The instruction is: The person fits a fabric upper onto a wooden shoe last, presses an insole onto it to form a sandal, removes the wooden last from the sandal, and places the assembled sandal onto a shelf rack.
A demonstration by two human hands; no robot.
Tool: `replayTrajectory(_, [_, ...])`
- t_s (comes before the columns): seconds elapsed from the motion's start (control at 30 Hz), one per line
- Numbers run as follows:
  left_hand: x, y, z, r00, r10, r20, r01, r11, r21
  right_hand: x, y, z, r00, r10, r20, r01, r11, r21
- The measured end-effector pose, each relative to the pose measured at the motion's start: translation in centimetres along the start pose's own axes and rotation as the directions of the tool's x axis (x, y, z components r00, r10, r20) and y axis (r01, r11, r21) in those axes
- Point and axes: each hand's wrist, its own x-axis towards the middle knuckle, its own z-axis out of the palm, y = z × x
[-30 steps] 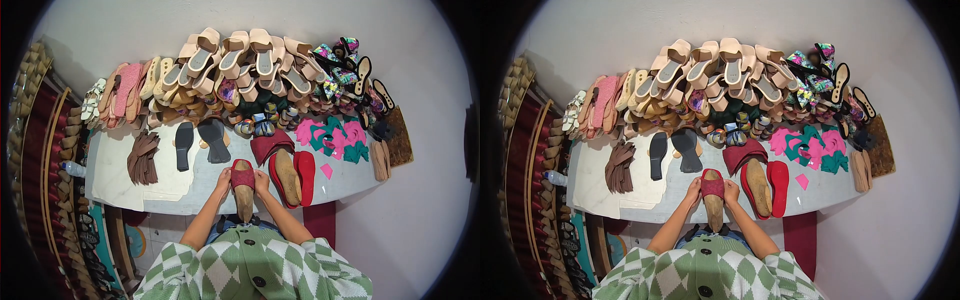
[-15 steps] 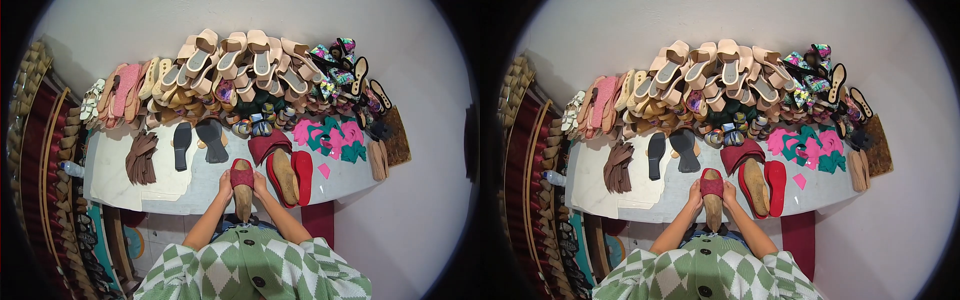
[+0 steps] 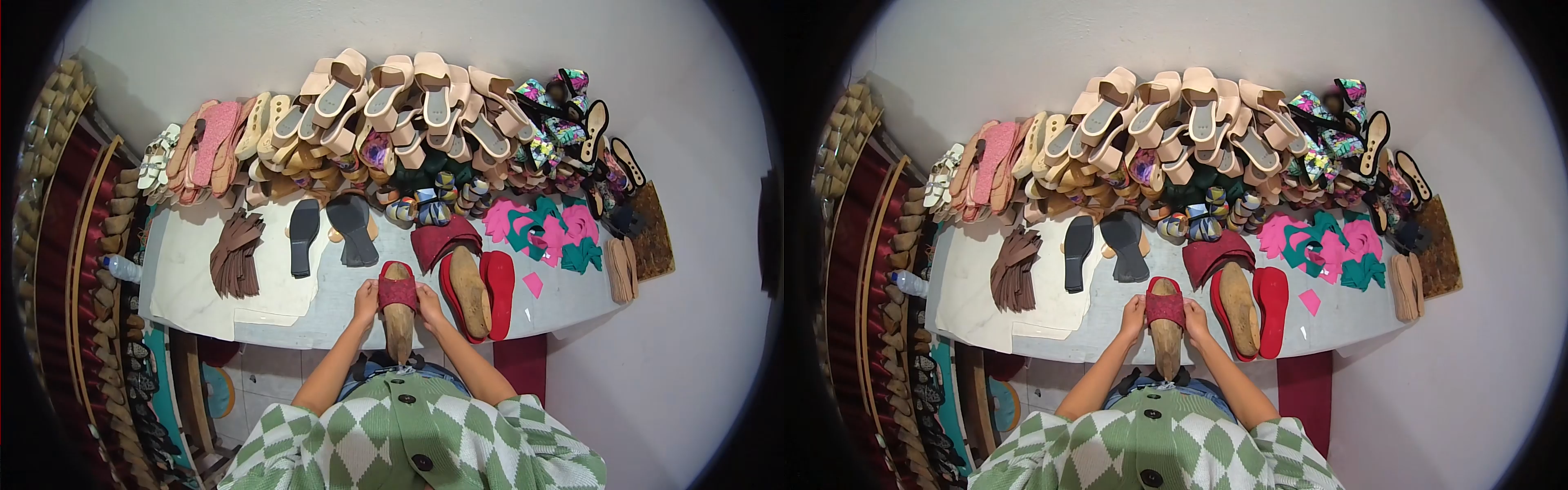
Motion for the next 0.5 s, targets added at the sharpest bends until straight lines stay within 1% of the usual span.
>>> replayTrajectory(0.1, [-3.0,2.6,0.1,0.990,-0.096,0.106,0.125,0.943,-0.309,-5.4,-6.9,2.0,0.956,0.250,0.151,-0.273,0.949,0.160])
replayTrajectory(0.2, [-4.1,2.3,1.2,0.993,0.000,0.116,0.036,0.951,-0.306,-4.5,-4.3,1.2,0.961,0.177,0.213,-0.199,0.976,0.088])
replayTrajectory(0.3, [-3.6,1.8,1.1,0.989,0.012,0.147,0.042,0.934,-0.356,-3.6,-3.1,0.7,0.958,0.122,0.258,-0.163,0.976,0.141])
replayTrajectory(0.4, [-3.5,1.5,1.2,0.992,0.021,0.126,0.031,0.917,-0.397,-3.6,-3.1,0.8,0.973,0.130,0.191,-0.152,0.983,0.106])
replayTrajectory(0.5, [-3.4,1.1,1.3,0.997,-0.008,0.072,0.035,0.923,-0.383,-2.8,-1.7,0.4,0.963,0.230,0.144,-0.243,0.966,0.085])
